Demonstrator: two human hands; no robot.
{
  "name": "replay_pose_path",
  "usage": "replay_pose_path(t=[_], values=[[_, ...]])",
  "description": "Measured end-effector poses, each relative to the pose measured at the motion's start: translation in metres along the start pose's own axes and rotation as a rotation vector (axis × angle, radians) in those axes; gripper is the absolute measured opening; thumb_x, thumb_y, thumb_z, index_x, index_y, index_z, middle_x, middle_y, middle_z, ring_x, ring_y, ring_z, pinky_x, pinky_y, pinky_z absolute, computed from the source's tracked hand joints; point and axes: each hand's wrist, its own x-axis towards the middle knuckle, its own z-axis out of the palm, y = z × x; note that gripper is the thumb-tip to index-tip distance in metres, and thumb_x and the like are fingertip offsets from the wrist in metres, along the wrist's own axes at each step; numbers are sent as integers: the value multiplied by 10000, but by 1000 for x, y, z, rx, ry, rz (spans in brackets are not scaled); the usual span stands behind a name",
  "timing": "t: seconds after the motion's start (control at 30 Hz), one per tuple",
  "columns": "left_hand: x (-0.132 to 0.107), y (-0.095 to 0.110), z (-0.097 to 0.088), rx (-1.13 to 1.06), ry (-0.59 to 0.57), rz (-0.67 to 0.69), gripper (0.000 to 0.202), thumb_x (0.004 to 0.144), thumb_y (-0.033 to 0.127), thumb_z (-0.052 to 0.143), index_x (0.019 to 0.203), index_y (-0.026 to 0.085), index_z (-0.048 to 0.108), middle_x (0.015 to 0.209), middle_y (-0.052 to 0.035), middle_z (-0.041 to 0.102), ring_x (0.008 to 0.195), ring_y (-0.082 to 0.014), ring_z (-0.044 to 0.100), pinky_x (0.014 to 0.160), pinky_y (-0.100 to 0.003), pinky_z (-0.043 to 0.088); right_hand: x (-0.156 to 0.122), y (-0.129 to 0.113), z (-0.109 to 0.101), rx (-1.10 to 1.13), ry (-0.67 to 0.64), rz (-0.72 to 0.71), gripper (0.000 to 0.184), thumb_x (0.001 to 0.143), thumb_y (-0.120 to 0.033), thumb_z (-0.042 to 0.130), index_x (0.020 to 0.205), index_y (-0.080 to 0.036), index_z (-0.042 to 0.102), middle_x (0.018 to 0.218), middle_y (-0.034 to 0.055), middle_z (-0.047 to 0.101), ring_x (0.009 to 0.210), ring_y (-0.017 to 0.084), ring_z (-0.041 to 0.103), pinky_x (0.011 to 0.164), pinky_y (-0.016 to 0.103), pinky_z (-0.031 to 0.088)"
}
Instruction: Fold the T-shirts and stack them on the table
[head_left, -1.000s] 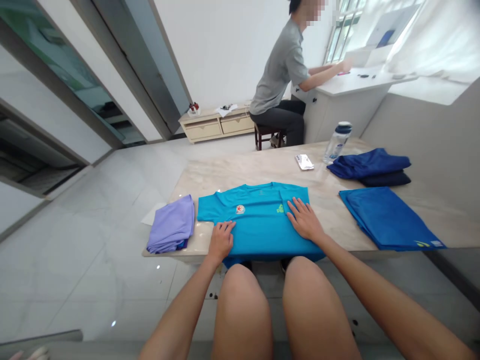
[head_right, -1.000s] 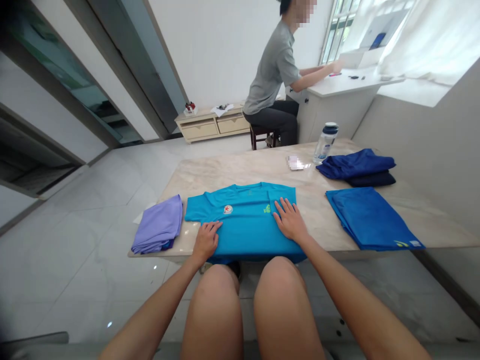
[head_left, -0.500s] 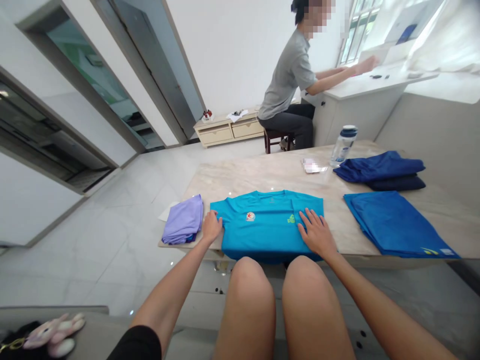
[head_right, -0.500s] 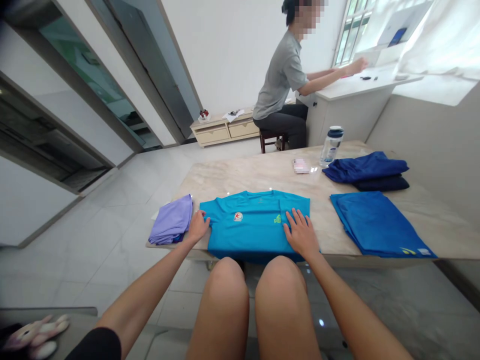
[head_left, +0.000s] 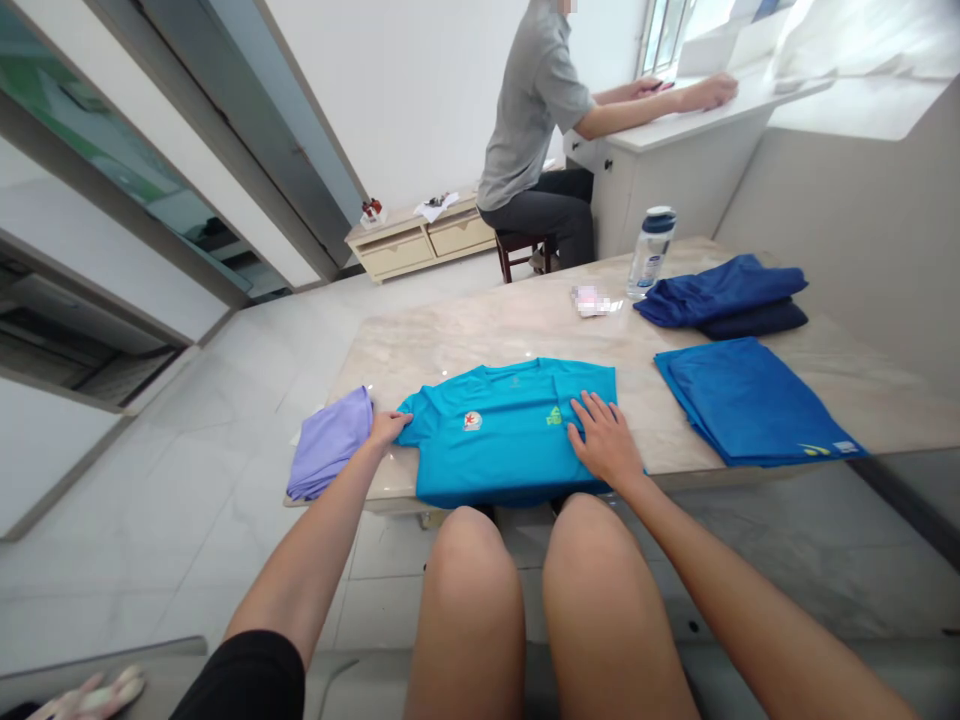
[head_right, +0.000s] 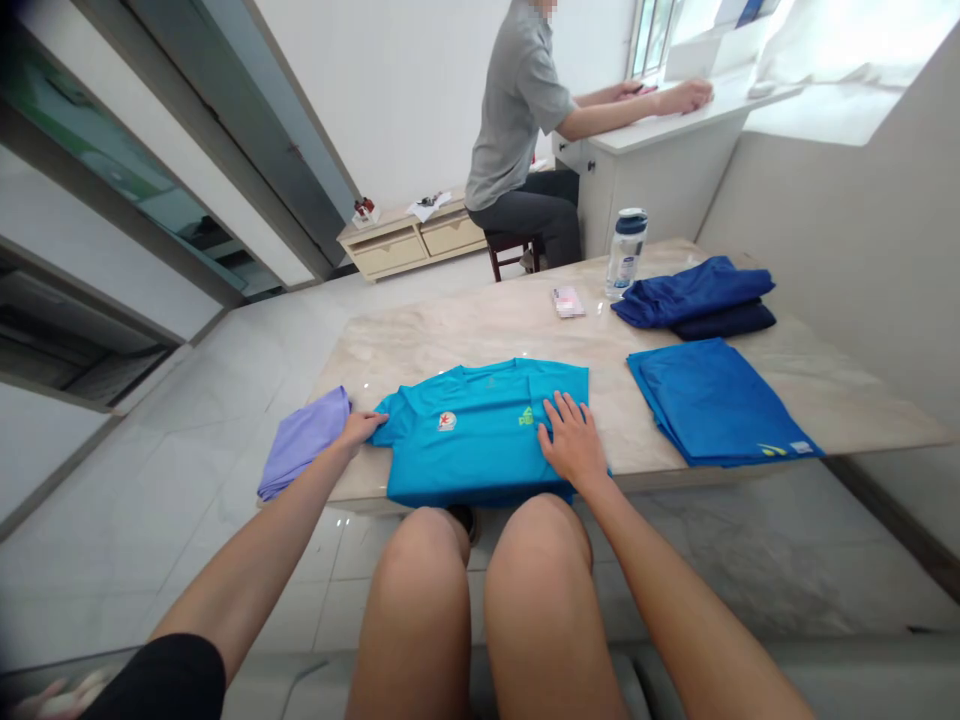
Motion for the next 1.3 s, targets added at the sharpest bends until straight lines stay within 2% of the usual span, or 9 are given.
replay_pose_path(t=[0.1, 0.23, 0.43, 0.53, 0.73, 0.83, 1.0, 1.13, 1.3], values=[[-5, 15, -5, -36, 27, -11, 229, 741, 386, 784, 795, 202, 658, 743, -57, 705, 780, -261, 707, 671, -333, 551, 0, -2, -2, 29, -6, 4, 624, 1088, -383, 442, 1672, -182, 537, 1726, 157, 495, 1610, 386, 435, 1315, 622, 318], [-24, 36, 0, -48, 145, 90, 194, 840, 345, 694, 962, 200, 648, 1004, -90, 759, 988, -244, 720, 791, -307, 575, 0, -3, -5, 40, -23, 19, 605, 1093, -373, 433, 1628, -134, 579, 1732, 187, 477, 1615, 388, 426, 1325, 617, 300], [-97, 69, 26, 62, -170, 792, 308, 989, 430, 633, 1218, 233, 692, 1251, -78, 763, 1081, -240, 730, 948, -371, 589, 1, -3, -6, 33, -53, 37, 586, 1103, -375, 423, 1608, -130, 592, 1737, 180, 474, 1625, 362, 415, 1338, 586, 280], [-113, 75, 32, 139, -215, 936, 306, 1044, 413, 569, 1259, 231, 688, 1300, -94, 748, 1198, -267, 707, 1086, -431, 555, -1, -4, -5, 21, -57, 31, 590, 1107, -377, 414, 1617, -132, 582, 1746, 183, 459, 1635, 368, 393, 1337, 596, 273], [-49, 61, 42, 216, -165, 941, 304, 1006, 305, 565, 1276, 207, 662, 1284, -131, 706, 1214, -297, 675, 1137, -503, 537, 22, 38, -11, 227, -73, -64, 474, 1106, -328, 397, 1455, -231, 701, 1535, 134, 668, 1445, 327, 581, 1239, 525, 441], [0, 55, 57, 231, -128, 919, 352, 975, 315, 627, 1305, 197, 650, 1322, -151, 677, 1258, -317, 649, 1169, -524, 513, 61, 79, -17, 207, -73, -42, 388, 1051, -282, 500, 1353, -197, 728, 1298, 165, 733, 1254, 358, 642, 1157, 527, 492], [61, 65, 87, 205, -149, 730, 656, 908, 505, 779, 1423, 151, 580, 1356, -172, 664, 1164, -304, 684, 1062, -458, 557, 136, 124, -9, 85, -248, -27, 475, 947, -433, 789, 1329, -160, 722, 1292, 188, 706, 1226, 388, 626, 1145, 527, 482], [76, 80, 92, 243, -305, 611, 920, 814, 641, 864, 1516, 161, 514, 1159, -89, 742, 1022, -274, 722, 894, -355, 559, 173, 124, -5, 65, -408, 10, 605, 862, -570, 897, 1290, -171, 743, 1239, 168, 745, 1184, 382, 662, 1087, 499, 520], [56, 74, 80, 336, -490, 601, 706, 676, 567, 960, 1226, 208, 700, 1009, -44, 772, 914, -278, 728, 775, -311, 519, 170, 91, -17, 94, -625, 99, 578, 856, -460, 930, 1320, -168, 745, 1225, 143, 789, 1067, 326, 739, 921, 387, 573]])
